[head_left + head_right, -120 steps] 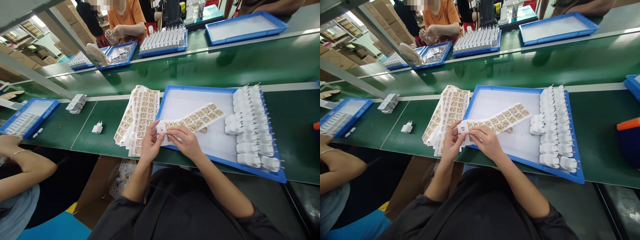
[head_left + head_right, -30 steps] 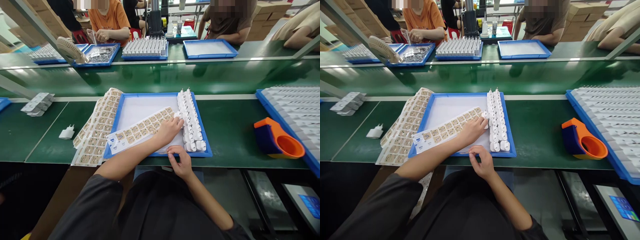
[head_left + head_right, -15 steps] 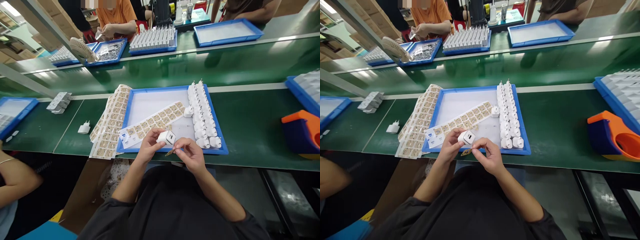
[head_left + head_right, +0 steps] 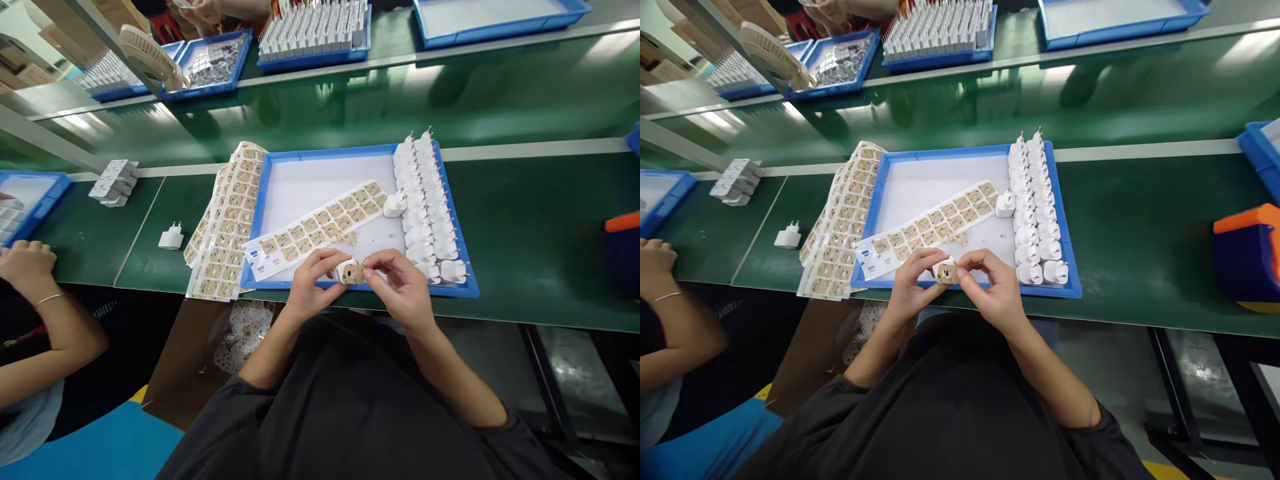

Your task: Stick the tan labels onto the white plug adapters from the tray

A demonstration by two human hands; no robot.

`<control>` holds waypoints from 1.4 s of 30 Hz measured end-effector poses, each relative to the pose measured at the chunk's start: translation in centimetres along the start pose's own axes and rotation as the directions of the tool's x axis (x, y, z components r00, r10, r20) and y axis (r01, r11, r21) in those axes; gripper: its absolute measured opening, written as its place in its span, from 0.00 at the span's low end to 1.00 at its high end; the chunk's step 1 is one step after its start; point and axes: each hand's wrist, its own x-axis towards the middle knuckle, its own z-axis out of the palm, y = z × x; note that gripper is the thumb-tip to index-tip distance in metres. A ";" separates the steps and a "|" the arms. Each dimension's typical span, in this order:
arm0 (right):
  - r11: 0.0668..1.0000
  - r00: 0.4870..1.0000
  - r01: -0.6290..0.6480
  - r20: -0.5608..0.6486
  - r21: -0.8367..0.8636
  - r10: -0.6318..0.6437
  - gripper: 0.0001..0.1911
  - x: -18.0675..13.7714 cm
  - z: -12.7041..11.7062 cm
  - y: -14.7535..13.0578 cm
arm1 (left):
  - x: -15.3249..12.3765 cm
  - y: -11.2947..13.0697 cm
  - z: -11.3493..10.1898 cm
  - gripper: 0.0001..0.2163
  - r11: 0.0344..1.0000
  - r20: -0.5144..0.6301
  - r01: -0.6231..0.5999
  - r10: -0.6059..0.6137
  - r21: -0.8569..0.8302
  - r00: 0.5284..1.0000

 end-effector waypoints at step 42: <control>0.951 0.992 0.123 0.040 -0.282 -0.116 0.02 0.9 0.5 -1.2 | 0.2 -0.3 -0.2 0.19 0.989 0.084 0.021 -0.009 -0.147 0.996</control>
